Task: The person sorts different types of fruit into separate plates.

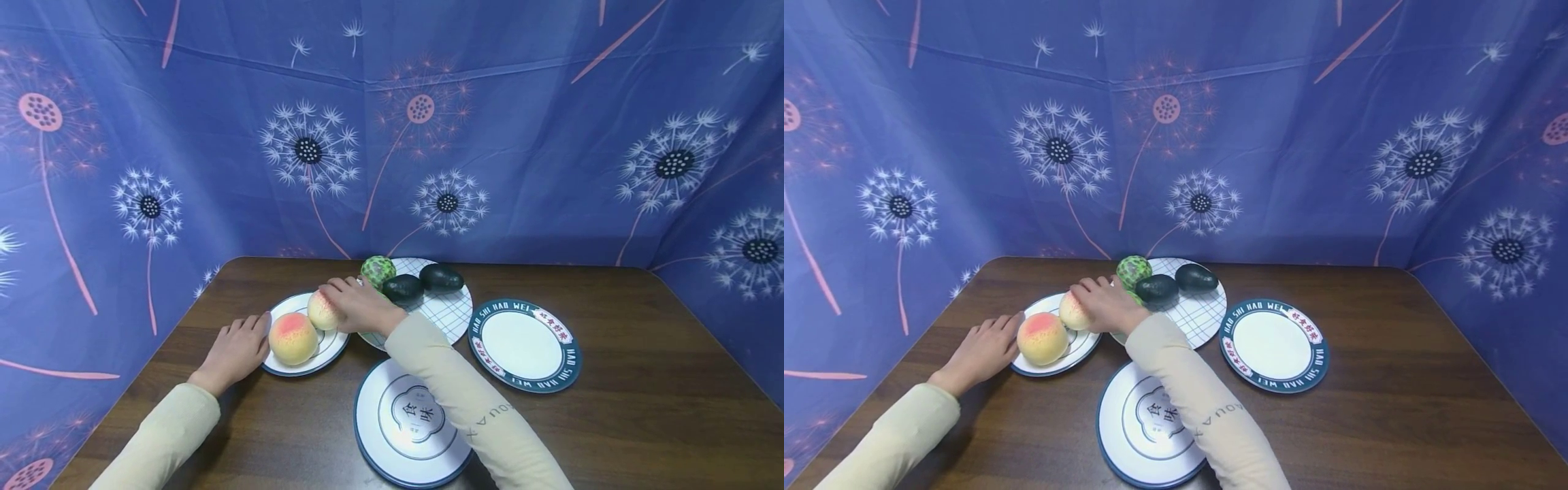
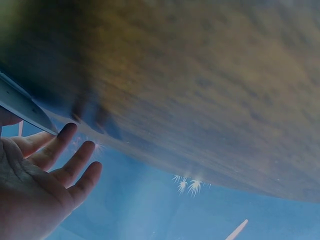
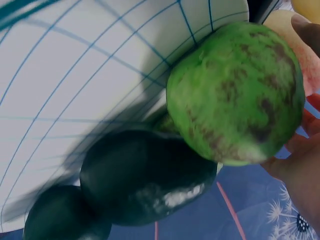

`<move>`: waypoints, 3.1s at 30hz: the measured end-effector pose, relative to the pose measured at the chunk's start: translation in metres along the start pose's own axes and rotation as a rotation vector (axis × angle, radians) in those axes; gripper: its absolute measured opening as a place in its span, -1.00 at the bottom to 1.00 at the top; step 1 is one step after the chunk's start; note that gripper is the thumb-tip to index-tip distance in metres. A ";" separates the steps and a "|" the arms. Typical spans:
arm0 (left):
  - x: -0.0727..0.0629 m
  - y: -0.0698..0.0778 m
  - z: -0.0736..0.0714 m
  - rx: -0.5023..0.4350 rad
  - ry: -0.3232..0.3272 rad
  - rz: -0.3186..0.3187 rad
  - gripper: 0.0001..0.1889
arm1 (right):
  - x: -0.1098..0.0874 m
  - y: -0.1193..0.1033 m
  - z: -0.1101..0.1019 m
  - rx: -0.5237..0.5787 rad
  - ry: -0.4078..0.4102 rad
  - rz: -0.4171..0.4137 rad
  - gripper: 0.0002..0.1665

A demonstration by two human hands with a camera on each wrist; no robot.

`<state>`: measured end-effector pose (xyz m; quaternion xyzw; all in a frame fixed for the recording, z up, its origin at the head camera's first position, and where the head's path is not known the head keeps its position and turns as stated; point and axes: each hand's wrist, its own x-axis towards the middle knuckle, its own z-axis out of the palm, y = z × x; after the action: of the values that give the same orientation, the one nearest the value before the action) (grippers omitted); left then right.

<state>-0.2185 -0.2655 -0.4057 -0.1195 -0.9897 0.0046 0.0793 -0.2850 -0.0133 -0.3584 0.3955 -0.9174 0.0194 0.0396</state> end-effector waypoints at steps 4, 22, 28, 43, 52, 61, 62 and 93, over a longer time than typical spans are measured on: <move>0.001 0.001 0.000 0.008 0.006 0.006 -0.47 | -0.008 0.003 -0.005 -0.011 0.009 -0.011 -0.04; 0.003 -0.002 -0.014 0.007 0.126 -0.023 -0.53 | -0.050 0.036 -0.023 0.033 0.100 0.020 0.05; 0.005 0.000 -0.022 0.000 0.187 -0.005 -0.55 | -0.062 0.047 -0.028 0.031 0.147 0.035 -0.02; 0.012 0.017 -0.046 -0.010 0.333 0.051 -0.57 | -0.082 0.078 -0.024 0.087 0.183 0.082 -0.09; 0.011 0.035 -0.053 -0.012 0.319 0.099 -0.53 | -0.084 0.091 -0.014 0.068 0.173 0.108 -0.13; 0.011 0.057 -0.051 -0.006 0.326 0.165 -0.52 | -0.082 0.096 -0.003 0.009 0.179 0.108 -0.15; 0.011 0.060 -0.050 -0.004 0.321 0.169 -0.52 | -0.082 0.096 -0.001 -0.003 0.181 0.105 -0.15; 0.001 0.119 -0.024 0.000 0.258 0.352 -0.56 | -0.072 0.100 0.014 -0.095 0.093 0.148 -0.18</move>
<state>-0.1870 -0.1496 -0.3850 -0.2902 -0.9352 0.0030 0.2031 -0.3093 0.1066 -0.3789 0.3228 -0.9412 -0.0027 0.0992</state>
